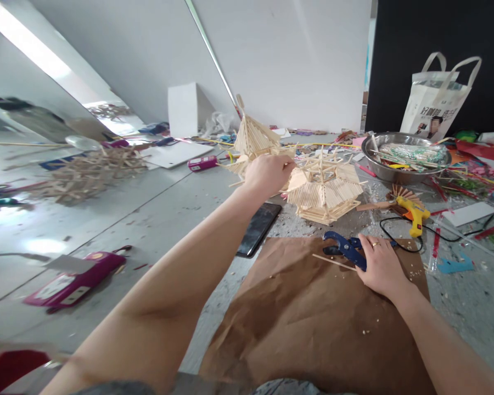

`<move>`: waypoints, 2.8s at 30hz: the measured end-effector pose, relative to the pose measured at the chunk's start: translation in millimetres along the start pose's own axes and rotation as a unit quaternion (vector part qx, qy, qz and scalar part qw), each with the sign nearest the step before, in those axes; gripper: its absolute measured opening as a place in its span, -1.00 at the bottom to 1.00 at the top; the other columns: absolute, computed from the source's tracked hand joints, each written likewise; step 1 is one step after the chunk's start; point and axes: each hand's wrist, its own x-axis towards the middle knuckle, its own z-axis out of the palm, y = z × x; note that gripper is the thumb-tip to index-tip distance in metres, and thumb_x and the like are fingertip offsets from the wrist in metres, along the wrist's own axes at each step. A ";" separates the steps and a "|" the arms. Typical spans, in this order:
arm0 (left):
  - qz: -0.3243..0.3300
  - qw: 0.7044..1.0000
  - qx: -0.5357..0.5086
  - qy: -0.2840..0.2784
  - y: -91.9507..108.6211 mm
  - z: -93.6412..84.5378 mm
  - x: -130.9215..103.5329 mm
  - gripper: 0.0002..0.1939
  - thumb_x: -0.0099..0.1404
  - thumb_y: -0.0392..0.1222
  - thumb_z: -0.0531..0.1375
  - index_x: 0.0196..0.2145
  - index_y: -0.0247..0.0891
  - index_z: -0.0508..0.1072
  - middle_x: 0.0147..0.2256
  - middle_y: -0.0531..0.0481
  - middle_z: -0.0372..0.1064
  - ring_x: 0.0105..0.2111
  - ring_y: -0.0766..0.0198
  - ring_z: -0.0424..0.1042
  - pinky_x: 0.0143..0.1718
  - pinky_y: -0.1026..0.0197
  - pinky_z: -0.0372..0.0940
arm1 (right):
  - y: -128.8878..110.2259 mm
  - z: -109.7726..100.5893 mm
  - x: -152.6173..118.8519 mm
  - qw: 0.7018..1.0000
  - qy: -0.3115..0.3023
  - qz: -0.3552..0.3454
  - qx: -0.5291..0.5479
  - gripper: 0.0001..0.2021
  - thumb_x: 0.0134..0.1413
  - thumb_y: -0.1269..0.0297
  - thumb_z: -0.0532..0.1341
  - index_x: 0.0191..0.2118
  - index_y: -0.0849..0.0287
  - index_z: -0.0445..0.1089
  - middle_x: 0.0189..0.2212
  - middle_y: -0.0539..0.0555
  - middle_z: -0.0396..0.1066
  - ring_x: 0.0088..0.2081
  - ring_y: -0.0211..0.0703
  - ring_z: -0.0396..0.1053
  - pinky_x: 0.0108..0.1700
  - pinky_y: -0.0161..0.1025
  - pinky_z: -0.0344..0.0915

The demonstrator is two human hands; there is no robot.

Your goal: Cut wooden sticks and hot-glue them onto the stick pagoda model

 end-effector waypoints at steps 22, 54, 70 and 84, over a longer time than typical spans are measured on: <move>-0.473 0.486 -0.695 0.238 -82.8 44.0 2.8 -0.83 0.35 -0.13 -0.11 -0.36 -0.21 0.15 -0.56 0.16 0.07 -0.64 0.34 0.37 -0.56 0.29 0.29 | 3.7 1.4 0.3 1.000 -0.008 -0.006 -0.002 -0.45 -0.04 0.23 0.13 0.10 0.35 0.19 -0.07 0.30 0.35 -0.06 0.09 0.29 0.00 -0.01 0.22; -0.311 0.508 -0.795 0.117 -69.8 21.0 26.9 -0.61 0.37 -0.01 -0.21 -0.33 -0.24 0.31 -0.53 -0.01 0.28 -0.58 0.32 0.39 -0.53 0.30 0.27 | 3.3 -0.5 0.3 1.000 -0.022 -0.007 0.006 -0.45 -0.04 0.23 0.14 0.10 0.34 0.17 -0.05 0.29 0.34 -0.04 0.09 0.28 0.01 -0.01 0.21; -0.322 0.478 -0.801 0.159 -100.7 29.0 16.3 -0.57 0.36 -0.02 -0.24 -0.29 -0.27 0.34 -0.51 -0.06 0.34 -0.58 0.30 0.37 -0.52 0.28 0.23 | 1.3 -0.9 0.2 0.999 -0.032 -0.008 -0.008 -0.44 -0.03 0.24 0.14 0.11 0.41 0.19 -0.03 0.32 0.32 -0.02 0.10 0.26 0.03 -0.01 0.19; -0.331 0.484 -0.794 0.158 -112.2 49.5 19.7 -0.58 0.37 -0.02 -0.24 -0.33 -0.27 0.30 -0.49 -0.04 0.34 -0.57 0.27 0.37 -0.51 0.26 0.23 | 0.8 -1.6 0.0 1.000 -0.030 -0.004 -0.003 -0.44 -0.03 0.24 0.13 0.11 0.40 0.19 -0.04 0.31 0.33 -0.02 0.10 0.25 0.03 -0.01 0.19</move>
